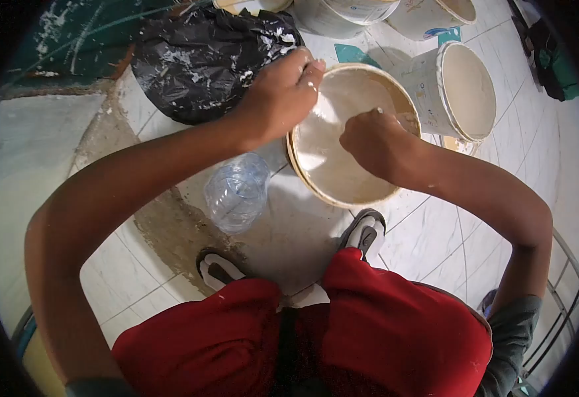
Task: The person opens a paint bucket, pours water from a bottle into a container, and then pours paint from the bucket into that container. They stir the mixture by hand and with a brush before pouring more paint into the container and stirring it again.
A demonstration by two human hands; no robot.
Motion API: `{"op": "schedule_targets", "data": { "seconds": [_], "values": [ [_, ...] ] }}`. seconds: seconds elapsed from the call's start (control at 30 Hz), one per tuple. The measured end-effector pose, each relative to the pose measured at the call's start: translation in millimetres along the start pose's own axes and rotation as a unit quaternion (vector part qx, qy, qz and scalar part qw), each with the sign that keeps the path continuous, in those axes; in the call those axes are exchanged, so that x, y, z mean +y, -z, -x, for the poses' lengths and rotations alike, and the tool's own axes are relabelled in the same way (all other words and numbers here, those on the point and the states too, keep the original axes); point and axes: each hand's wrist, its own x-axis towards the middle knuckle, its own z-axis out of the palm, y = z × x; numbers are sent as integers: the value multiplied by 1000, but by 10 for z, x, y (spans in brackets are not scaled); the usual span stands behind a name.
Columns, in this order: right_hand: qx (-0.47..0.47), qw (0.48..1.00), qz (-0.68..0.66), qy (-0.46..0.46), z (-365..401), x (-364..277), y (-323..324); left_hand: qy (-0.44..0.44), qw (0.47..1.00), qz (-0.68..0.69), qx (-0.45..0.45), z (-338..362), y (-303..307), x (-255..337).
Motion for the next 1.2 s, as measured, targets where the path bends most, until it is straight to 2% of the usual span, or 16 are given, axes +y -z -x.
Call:
{"op": "schedule_targets", "data": {
  "seconds": [0.03,0.07,0.13,0.2,0.23,0.3,0.33,0.37,0.43,0.57,0.63,0.73,0.97,1.03,1.17,1.2],
  "values": [
    [-10,1000,1,4,-13,-8,2,-8,1000,-6,13,44,-56,5],
    [-48,996,-65,41,-21,-15,2,-10,999,-16,38,85,-124,16],
    [-95,984,-134,76,-30,-54,45,5,1000,8,24,138,-202,28],
    [-74,971,-223,33,-51,-107,137,14,999,38,-3,171,-237,45],
    [-82,970,-225,31,-49,-91,141,16,999,45,-7,165,-242,29],
    [-9,976,-206,-73,-55,-52,120,-31,999,11,6,161,-234,-3],
    [20,981,-175,-79,-31,-41,100,-58,998,25,21,166,-243,-22],
    [15,981,-175,-79,-12,-60,86,-57,998,30,20,169,-252,-33],
    [-112,972,-105,-176,50,-145,108,-50,998,27,29,178,-257,-43],
    [-156,976,-41,-143,116,-269,64,-35,999,5,29,193,-259,-41],
    [-123,983,-135,-32,100,-274,32,-22,999,-7,42,195,-269,-36],
    [-62,973,-222,-2,27,-318,47,-28,998,-6,51,204,-270,-32],
    [3,981,-140,-133,25,-174,60,-15,999,-34,20,218,-226,-13],
    [-88,985,-33,-143,103,-233,48,-4,999,-42,12,216,-223,-1],
    [-109,988,-44,-103,161,-333,-89,-7,999,-43,19,212,-239,-6],
    [-101,990,-84,-45,147,-359,-111,-10,998,-47,29,212,-249,-12]
  ]
}}
